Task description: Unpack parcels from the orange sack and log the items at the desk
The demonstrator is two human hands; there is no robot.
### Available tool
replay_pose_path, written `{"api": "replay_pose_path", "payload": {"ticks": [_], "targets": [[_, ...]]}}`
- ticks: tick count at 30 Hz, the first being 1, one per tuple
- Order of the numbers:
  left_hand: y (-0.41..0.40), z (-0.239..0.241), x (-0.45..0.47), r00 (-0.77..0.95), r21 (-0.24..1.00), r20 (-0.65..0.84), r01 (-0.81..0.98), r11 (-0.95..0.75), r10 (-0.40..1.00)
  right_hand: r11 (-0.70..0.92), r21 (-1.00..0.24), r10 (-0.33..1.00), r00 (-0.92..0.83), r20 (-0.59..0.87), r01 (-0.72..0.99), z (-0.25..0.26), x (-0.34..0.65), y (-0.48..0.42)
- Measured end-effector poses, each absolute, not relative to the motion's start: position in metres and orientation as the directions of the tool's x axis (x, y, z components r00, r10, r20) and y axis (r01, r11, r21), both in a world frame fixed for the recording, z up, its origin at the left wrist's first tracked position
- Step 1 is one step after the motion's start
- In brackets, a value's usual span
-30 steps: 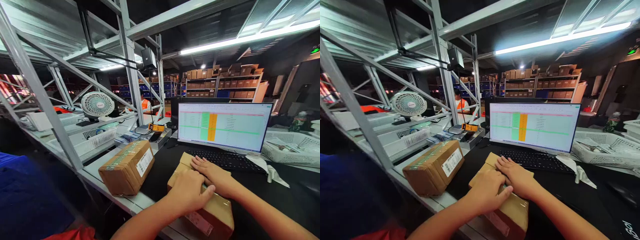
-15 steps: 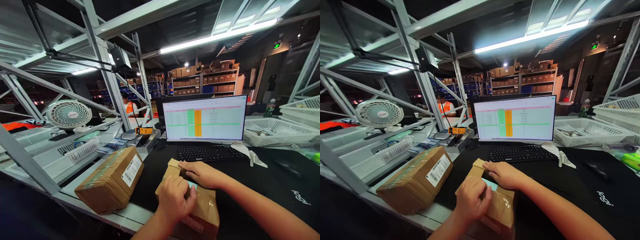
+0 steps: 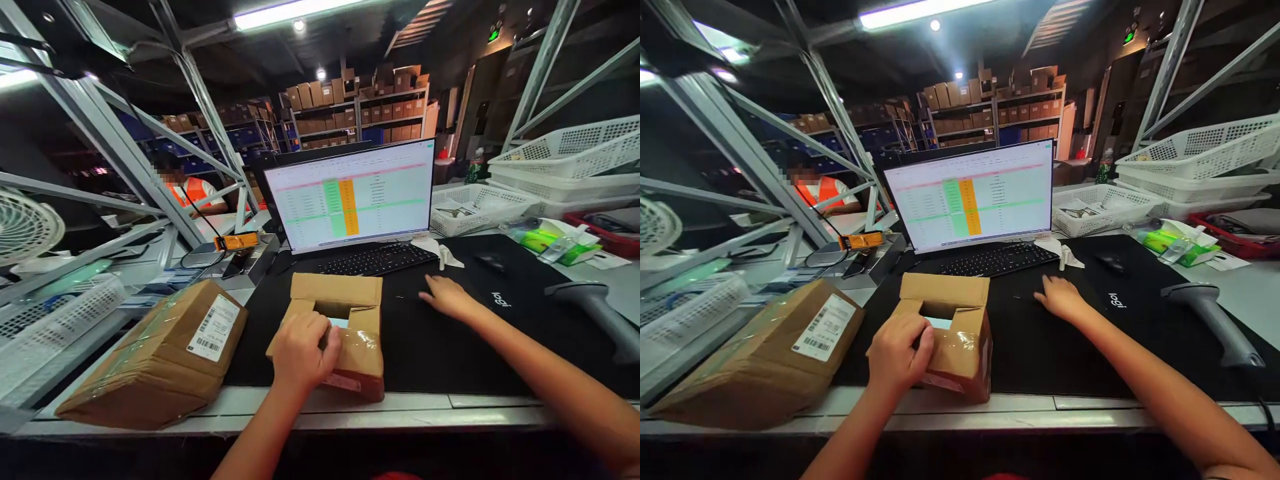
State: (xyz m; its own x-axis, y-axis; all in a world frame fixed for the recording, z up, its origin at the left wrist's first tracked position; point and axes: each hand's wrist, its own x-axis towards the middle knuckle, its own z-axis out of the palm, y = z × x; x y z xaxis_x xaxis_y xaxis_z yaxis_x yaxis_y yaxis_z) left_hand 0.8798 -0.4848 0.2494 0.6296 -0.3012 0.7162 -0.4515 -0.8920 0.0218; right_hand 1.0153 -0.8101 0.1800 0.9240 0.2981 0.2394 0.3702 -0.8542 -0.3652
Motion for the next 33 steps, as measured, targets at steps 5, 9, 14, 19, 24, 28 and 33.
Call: {"api": "replay_pose_path", "payload": {"ticks": [5, 9, 14, 19, 24, 28, 33], "targets": [[-0.483, 0.247, 0.880, 0.600, 0.019, 0.733, -0.488, -0.872, -0.320, -0.943, -0.238, 0.202, 0.969, 0.145, 0.232, 0.140, 0.990, -0.838], [-0.483, 0.247, 0.882, 0.597, 0.003, 0.729, -0.492, -0.871, -0.335, -0.914, -0.286, 0.269, 0.958, 0.100, 0.286, 0.140, 0.990, -0.845], [-0.484, 0.249, 0.882, 0.611, -0.020, 0.711, -0.478, -0.878, -0.349, -0.811, -0.359, 0.395, 0.885, 0.248, 0.463, 0.167, 0.977, -0.859], [-0.485, 0.249, 0.883, 0.636, -0.014, 0.690, -0.463, -0.886, -0.344, -0.447, 0.088, 0.817, 0.367, 0.444, 0.890, 0.188, 0.959, -0.837], [-0.486, 0.251, 0.881, 0.669, -0.005, 0.664, -0.444, -0.896, -0.335, -0.377, 0.175, 0.808, 0.231, 0.542, 0.910, 0.199, 0.964, -0.803], [-0.486, 0.255, 0.879, 0.707, -0.011, 0.613, -0.439, -0.898, -0.353, -0.416, 0.260, 0.795, 0.210, 0.568, 0.872, 0.207, 0.983, -0.798], [-0.485, 0.256, 0.875, 0.704, -0.010, 0.616, -0.441, -0.897, -0.352, -0.679, -0.101, 0.540, 0.587, 0.603, 0.727, 0.205, 1.014, -0.818]]}}
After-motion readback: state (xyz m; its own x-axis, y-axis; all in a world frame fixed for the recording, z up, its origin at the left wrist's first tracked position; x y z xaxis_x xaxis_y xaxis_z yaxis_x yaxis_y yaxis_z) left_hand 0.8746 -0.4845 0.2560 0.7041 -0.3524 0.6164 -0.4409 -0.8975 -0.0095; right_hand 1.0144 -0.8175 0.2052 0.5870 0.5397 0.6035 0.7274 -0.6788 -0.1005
